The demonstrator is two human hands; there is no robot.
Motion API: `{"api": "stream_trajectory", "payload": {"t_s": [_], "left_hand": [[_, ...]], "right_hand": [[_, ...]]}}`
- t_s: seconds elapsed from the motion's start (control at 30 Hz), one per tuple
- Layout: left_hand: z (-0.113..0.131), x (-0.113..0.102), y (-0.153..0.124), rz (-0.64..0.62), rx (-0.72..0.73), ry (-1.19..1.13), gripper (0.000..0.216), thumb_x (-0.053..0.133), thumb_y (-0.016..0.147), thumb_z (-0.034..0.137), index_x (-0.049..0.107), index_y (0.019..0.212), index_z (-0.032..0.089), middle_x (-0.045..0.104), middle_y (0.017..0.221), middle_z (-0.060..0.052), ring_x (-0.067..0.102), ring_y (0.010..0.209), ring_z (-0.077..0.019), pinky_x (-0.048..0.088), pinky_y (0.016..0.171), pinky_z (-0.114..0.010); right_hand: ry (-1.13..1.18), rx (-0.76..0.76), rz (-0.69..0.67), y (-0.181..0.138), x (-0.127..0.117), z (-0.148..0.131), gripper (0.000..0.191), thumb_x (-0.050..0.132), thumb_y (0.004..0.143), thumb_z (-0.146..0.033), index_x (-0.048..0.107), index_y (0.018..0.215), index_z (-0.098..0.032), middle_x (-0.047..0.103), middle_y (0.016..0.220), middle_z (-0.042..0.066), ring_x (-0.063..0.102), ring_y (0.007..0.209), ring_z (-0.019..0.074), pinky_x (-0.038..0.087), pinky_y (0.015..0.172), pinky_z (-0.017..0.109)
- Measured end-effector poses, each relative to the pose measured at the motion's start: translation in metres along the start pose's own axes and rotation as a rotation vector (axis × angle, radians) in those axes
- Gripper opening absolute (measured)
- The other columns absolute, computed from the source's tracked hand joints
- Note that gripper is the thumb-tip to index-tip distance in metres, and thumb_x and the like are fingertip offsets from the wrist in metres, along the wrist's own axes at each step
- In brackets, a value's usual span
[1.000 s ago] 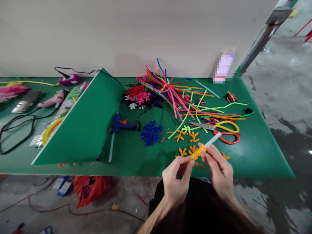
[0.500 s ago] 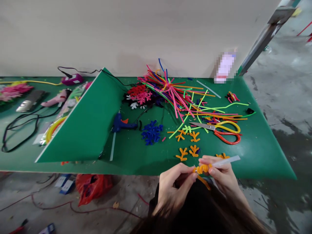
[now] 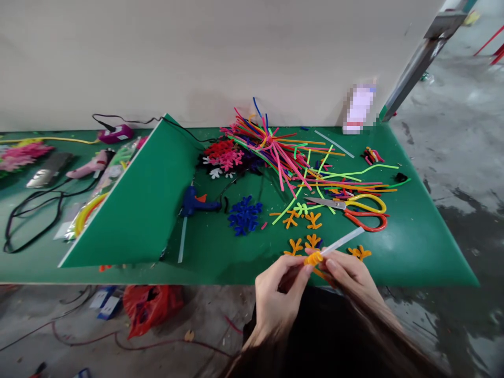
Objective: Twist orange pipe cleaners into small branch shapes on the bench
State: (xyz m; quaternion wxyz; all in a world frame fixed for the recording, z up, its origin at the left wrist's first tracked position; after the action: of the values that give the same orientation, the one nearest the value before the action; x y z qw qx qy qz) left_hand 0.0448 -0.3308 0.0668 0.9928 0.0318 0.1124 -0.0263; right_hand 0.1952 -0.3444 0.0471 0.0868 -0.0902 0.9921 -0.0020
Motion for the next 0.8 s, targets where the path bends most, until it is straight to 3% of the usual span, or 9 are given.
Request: {"api": "stream_trajectory", "payload": {"t_s": [0.13,0.27,0.37,0.43,0.5,0.57,0.67,0.73,0.8], "left_hand": [[0.001,0.001,-0.004,0.062,0.211,0.145,0.002,0.064,0.079,0.015,0.066,0.079,0.013,0.067,0.065,-0.001,0.063,0.052,-0.0103,0.053,0.051,-0.015],[-0.011,0.003,-0.002,0.019,0.247,0.262,0.004,0.061,0.082,0.017,0.063,0.081,0.014,0.067,0.066,-0.001,0.062,0.052,-0.0096,0.052,0.050,-0.015],[-0.023,-0.002,0.007,-0.202,0.183,0.405,0.013,0.059,0.084,0.021,0.062,0.096,0.016,0.071,0.073,-0.002,0.067,0.060,-0.0123,0.054,0.058,-0.018],[-0.026,-0.008,0.013,-0.375,0.230,0.540,0.026,0.058,0.085,0.022,0.058,0.111,0.018,0.074,0.082,-0.004,0.070,0.067,-0.0154,0.055,0.062,-0.022],[-0.028,-0.011,0.017,-0.505,0.295,0.679,0.020,0.056,0.086,0.022,0.060,0.106,0.018,0.074,0.083,-0.005,0.070,0.066,-0.0174,0.053,0.058,-0.023],[-0.029,-0.012,0.021,-0.550,0.303,0.757,0.012,0.051,0.089,0.020,0.063,0.089,0.016,0.072,0.072,-0.004,0.067,0.057,-0.0162,0.048,0.050,-0.021],[-0.032,-0.007,0.023,-0.419,0.273,0.730,0.022,0.043,0.093,0.018,0.060,0.080,0.015,0.066,0.058,-0.001,0.060,0.045,-0.0119,0.043,0.044,-0.017],[-0.034,-0.002,0.023,-0.264,0.302,0.657,0.021,0.042,0.093,0.019,0.060,0.086,0.014,0.066,0.059,-0.001,0.060,0.046,-0.0103,0.044,0.046,-0.016],[-0.035,0.001,0.020,-0.111,0.368,0.586,0.018,0.043,0.093,0.019,0.061,0.091,0.014,0.070,0.067,-0.004,0.064,0.053,-0.0104,0.047,0.050,-0.015]], "right_hand": [[-0.138,0.002,0.044,-0.002,0.001,-0.008,0.022,0.057,0.086,-0.036,0.068,0.089,-0.018,0.062,0.072,0.003,0.055,0.063,0.0149,0.045,0.055,0.023],[-0.156,-0.039,0.020,0.004,0.002,0.004,0.026,0.051,0.090,-0.032,0.064,0.073,-0.017,0.061,0.071,0.003,0.055,0.067,0.0153,0.044,0.062,0.025],[-0.162,-0.013,-0.091,0.012,0.001,0.021,0.031,0.051,0.089,-0.029,0.061,0.064,-0.016,0.056,0.062,0.000,0.051,0.060,0.0133,0.041,0.058,0.024],[-0.166,-0.003,-0.174,0.016,0.002,0.028,0.033,0.052,0.089,-0.027,0.057,0.058,-0.016,0.050,0.055,-0.002,0.047,0.054,0.0110,0.038,0.053,0.022],[-0.200,-0.044,-0.218,0.019,0.005,0.029,0.034,0.051,0.089,-0.024,0.056,0.056,-0.015,0.050,0.053,-0.003,0.046,0.051,0.0096,0.037,0.051,0.021],[-0.310,-0.143,-0.174,0.020,0.009,0.028,0.032,0.048,0.090,-0.021,0.060,0.061,-0.015,0.055,0.059,0.000,0.050,0.054,0.0105,0.041,0.054,0.021],[-0.622,-0.298,0.105,0.016,0.021,0.028,0.028,0.042,0.092,-0.018,0.069,0.084,-0.013,0.061,0.069,0.006,0.055,0.060,0.0149,0.045,0.057,0.026],[-0.785,-0.378,0.307,0.010,0.034,0.029,0.029,0.041,0.092,-0.014,0.066,0.105,-0.011,0.062,0.071,0.009,0.056,0.061,0.0176,0.047,0.057,0.029],[-0.805,-0.440,0.435,0.005,0.046,0.027,0.034,0.042,0.091,-0.012,0.060,0.120,-0.009,0.062,0.072,0.010,0.057,0.063,0.0194,0.048,0.059,0.031]]}}
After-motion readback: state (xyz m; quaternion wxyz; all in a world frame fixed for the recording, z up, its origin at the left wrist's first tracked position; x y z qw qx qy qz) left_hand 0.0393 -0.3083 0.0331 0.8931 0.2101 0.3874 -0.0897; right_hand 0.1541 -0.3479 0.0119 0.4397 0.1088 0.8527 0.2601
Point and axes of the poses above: each hand's wrist, its own y-axis towards the middle knuckle, its own x-axis out of the palm, z = x × y, the point moved 2 cm from there along y, towards the middle knuckle
